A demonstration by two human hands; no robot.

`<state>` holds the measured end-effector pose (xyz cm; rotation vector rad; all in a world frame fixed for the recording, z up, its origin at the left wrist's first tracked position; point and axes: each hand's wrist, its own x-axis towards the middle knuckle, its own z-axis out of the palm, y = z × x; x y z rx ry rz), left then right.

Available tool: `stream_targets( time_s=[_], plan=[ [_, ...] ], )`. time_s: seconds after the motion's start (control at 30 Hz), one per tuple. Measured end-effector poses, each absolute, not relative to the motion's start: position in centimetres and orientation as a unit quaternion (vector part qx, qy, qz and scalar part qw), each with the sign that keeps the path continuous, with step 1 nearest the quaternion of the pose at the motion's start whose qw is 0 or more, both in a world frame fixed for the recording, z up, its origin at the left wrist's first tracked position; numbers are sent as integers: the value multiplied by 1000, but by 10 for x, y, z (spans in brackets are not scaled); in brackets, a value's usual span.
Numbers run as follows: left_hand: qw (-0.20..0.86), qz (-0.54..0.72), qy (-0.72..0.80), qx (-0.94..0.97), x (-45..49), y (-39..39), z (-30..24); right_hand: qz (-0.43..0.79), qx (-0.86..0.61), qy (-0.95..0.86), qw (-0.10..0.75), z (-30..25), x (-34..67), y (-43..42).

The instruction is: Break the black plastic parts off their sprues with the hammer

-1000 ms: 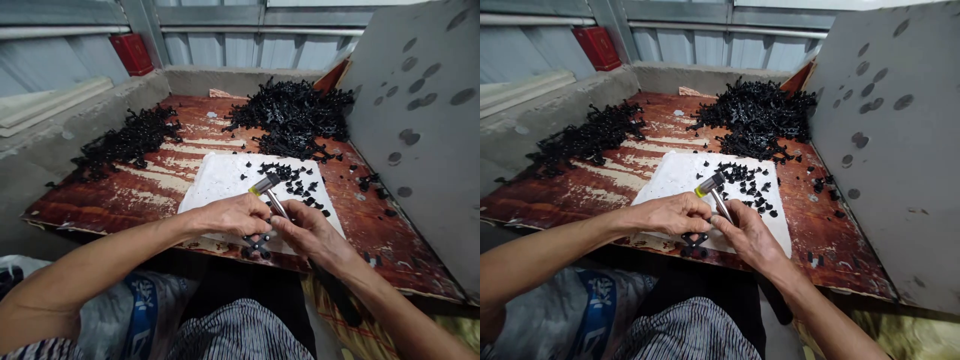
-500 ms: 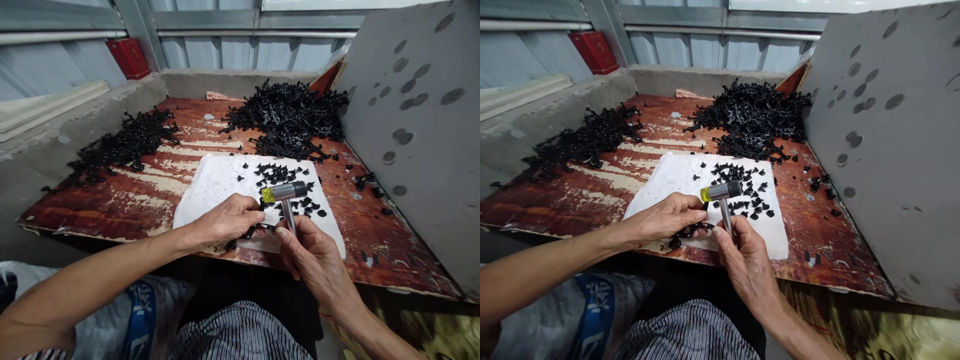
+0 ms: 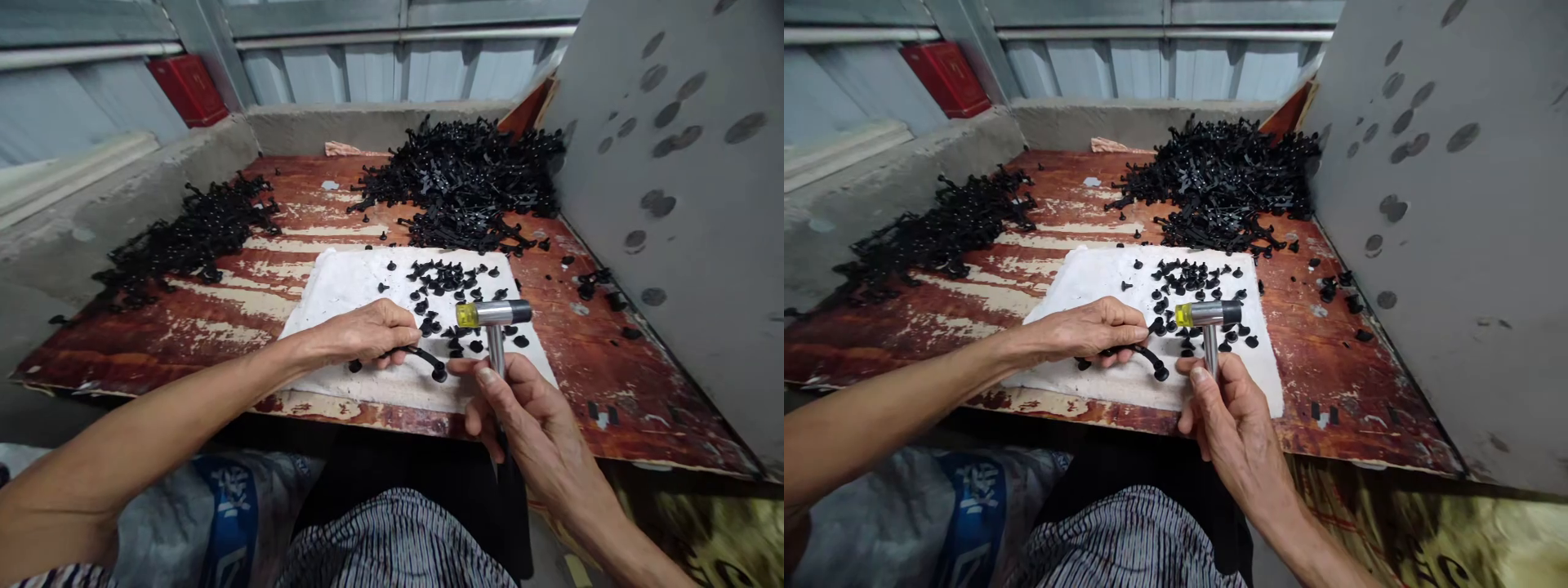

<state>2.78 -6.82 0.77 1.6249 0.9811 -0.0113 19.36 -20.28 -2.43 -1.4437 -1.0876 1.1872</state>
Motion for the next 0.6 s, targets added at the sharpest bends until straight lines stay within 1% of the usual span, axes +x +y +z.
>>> stream_targets(
  time_s=[0.37, 0.6],
  plan=[
    [569, -4, 418, 708, 29, -68, 8, 448, -611, -476, 448, -35, 193, -206],
    [530, -10, 405, 745, 28, -66, 5, 446, -612, -476, 447, -35, 193, -204]
  ],
)
